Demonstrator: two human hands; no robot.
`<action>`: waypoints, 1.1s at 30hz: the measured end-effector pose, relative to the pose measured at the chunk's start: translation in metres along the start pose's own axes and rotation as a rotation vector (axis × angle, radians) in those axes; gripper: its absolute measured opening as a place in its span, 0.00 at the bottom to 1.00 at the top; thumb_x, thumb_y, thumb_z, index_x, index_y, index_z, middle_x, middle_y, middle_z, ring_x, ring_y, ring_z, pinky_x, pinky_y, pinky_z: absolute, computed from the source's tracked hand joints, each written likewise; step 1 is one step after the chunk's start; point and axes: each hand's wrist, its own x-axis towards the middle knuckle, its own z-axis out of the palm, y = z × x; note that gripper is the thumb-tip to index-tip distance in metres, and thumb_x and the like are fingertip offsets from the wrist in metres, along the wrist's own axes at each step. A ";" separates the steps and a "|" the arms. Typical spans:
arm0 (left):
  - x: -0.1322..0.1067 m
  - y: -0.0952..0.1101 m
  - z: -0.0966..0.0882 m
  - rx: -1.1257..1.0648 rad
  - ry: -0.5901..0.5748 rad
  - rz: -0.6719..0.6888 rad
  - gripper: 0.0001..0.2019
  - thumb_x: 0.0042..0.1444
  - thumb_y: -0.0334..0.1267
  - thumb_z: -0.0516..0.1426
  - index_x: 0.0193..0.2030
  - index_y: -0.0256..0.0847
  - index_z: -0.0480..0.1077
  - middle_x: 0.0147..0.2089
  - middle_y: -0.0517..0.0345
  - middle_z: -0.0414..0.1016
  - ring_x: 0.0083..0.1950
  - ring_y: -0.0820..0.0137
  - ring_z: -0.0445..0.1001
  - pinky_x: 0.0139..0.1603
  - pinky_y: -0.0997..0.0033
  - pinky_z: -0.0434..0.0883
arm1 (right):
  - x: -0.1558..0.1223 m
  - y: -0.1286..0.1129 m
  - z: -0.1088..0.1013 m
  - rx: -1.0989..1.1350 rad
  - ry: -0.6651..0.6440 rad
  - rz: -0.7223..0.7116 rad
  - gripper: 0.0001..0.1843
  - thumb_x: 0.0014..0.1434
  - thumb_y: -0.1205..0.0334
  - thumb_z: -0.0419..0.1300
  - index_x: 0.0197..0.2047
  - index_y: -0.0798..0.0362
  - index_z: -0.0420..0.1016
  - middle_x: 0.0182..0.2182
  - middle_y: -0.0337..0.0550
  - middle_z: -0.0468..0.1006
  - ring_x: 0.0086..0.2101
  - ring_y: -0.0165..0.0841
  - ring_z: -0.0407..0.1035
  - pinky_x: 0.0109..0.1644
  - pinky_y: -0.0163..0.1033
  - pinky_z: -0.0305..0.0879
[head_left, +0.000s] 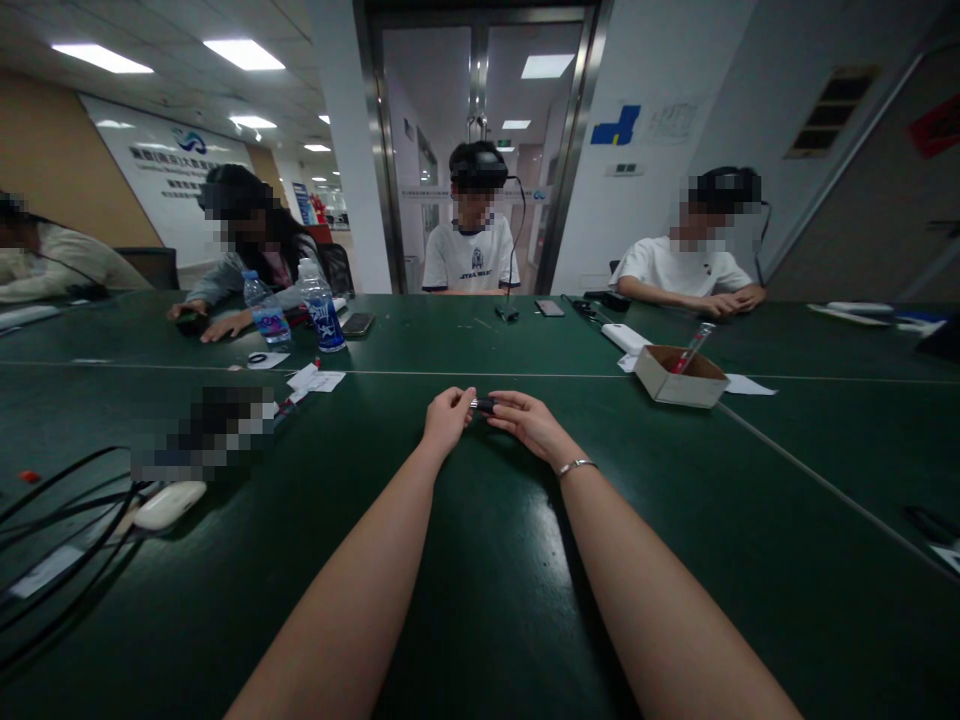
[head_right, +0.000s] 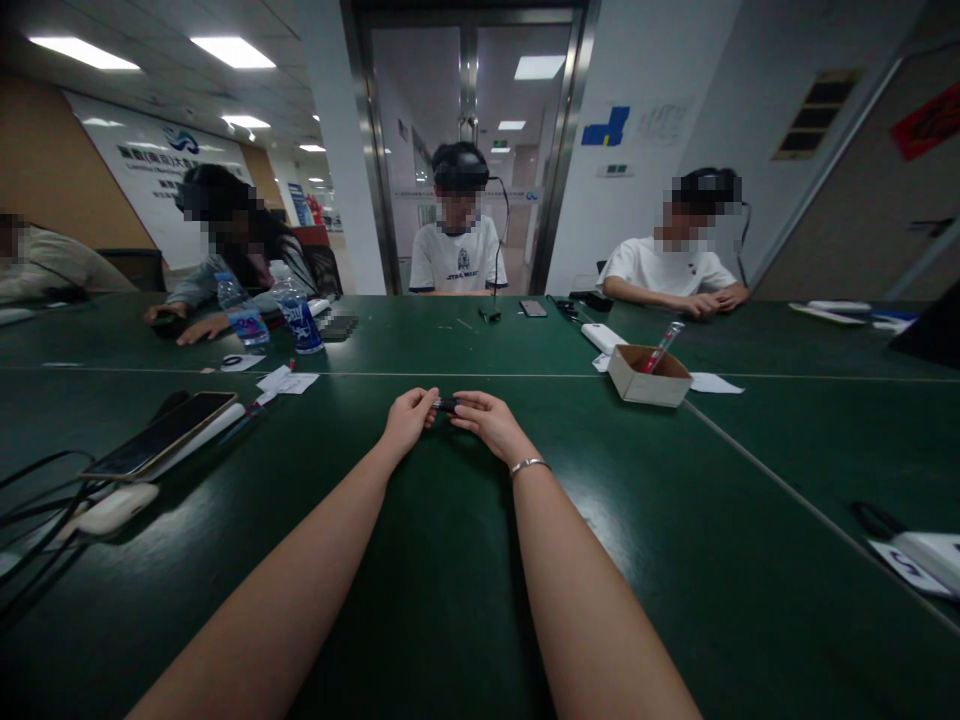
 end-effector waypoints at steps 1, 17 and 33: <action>0.000 0.000 0.001 -0.007 0.006 -0.003 0.18 0.54 0.53 0.56 0.28 0.39 0.68 0.23 0.60 0.67 0.24 0.74 0.67 0.25 0.75 0.65 | 0.000 0.000 0.000 -0.002 0.000 -0.002 0.12 0.50 0.77 0.65 0.39 0.56 0.78 0.39 0.46 0.78 0.39 0.35 0.75 0.43 0.35 0.76; 0.002 -0.002 0.001 0.014 -0.020 0.014 0.14 0.52 0.49 0.59 0.33 0.37 0.72 0.27 0.57 0.72 0.29 0.71 0.71 0.30 0.73 0.68 | 0.000 0.000 0.002 0.011 0.054 0.029 0.10 0.53 0.77 0.63 0.39 0.58 0.77 0.38 0.49 0.79 0.38 0.36 0.76 0.43 0.36 0.75; 0.006 -0.007 -0.004 -0.109 -0.039 0.077 0.13 0.45 0.38 0.64 0.39 0.36 0.74 0.39 0.51 0.76 0.42 0.65 0.74 0.47 0.64 0.71 | 0.001 0.000 0.002 0.027 0.071 0.029 0.09 0.56 0.77 0.63 0.40 0.60 0.75 0.36 0.50 0.80 0.37 0.38 0.77 0.42 0.37 0.76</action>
